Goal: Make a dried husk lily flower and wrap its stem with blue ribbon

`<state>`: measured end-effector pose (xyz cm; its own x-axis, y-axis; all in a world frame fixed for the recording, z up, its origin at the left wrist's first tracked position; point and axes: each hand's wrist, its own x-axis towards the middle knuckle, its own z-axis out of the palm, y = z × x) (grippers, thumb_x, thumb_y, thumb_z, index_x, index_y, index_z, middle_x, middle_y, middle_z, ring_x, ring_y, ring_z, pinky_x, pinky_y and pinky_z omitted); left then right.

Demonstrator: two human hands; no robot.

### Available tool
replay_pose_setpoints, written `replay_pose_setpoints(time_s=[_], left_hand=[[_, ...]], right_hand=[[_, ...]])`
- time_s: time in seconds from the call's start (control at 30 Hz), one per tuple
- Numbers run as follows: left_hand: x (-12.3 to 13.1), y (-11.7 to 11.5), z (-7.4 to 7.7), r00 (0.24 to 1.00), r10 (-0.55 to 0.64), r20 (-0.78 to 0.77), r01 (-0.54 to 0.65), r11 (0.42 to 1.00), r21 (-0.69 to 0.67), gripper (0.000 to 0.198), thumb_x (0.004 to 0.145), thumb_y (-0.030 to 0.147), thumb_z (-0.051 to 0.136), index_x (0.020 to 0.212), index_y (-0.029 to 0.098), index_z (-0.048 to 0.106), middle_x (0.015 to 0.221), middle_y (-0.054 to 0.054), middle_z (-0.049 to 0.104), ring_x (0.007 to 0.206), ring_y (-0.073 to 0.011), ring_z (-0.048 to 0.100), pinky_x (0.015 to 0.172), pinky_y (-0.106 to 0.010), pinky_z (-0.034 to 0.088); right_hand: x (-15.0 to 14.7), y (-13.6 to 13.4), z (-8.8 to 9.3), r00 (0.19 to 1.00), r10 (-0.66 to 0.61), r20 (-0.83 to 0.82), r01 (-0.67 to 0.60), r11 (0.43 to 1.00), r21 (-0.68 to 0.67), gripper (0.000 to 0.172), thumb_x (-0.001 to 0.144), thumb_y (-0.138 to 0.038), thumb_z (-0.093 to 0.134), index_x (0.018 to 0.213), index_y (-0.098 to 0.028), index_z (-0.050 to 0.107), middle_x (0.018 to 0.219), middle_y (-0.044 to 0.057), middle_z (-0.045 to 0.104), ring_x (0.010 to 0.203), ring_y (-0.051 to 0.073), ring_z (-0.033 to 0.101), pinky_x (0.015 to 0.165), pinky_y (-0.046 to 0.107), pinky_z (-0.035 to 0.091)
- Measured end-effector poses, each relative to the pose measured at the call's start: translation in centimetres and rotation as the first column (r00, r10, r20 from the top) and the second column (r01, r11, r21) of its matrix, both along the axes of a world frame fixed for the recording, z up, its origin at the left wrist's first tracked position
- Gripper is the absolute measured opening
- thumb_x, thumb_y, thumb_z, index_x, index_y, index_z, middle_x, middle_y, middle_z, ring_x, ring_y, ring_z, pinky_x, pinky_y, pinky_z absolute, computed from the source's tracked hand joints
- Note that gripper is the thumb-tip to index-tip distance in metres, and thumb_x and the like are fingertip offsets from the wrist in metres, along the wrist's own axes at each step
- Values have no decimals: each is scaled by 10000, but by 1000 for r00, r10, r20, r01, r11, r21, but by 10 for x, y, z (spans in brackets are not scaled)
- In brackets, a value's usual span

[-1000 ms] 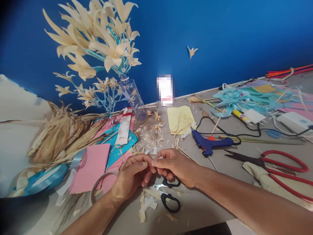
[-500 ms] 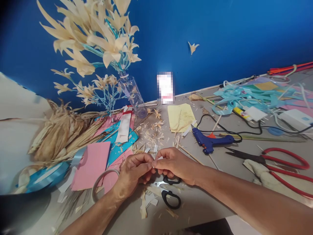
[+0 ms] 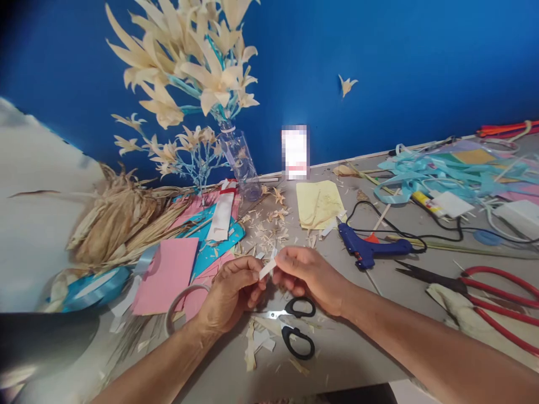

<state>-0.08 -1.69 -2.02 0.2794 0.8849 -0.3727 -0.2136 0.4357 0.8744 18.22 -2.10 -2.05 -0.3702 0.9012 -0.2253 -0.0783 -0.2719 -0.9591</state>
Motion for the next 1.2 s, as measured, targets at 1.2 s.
replay_pose_setpoints(time_s=[1.2], left_hand=[[3,-10,5,863,-119,-492,235,955,180,221,782,339,619,667,154,656,522,22,540,467,-86,453,449,-216,338]], right_hand=[[1,-10,4,699,-240,674,-280,775,567,190,810,-86,563,646,-176,599,621,-15,605,576,104,481,567,252,259]])
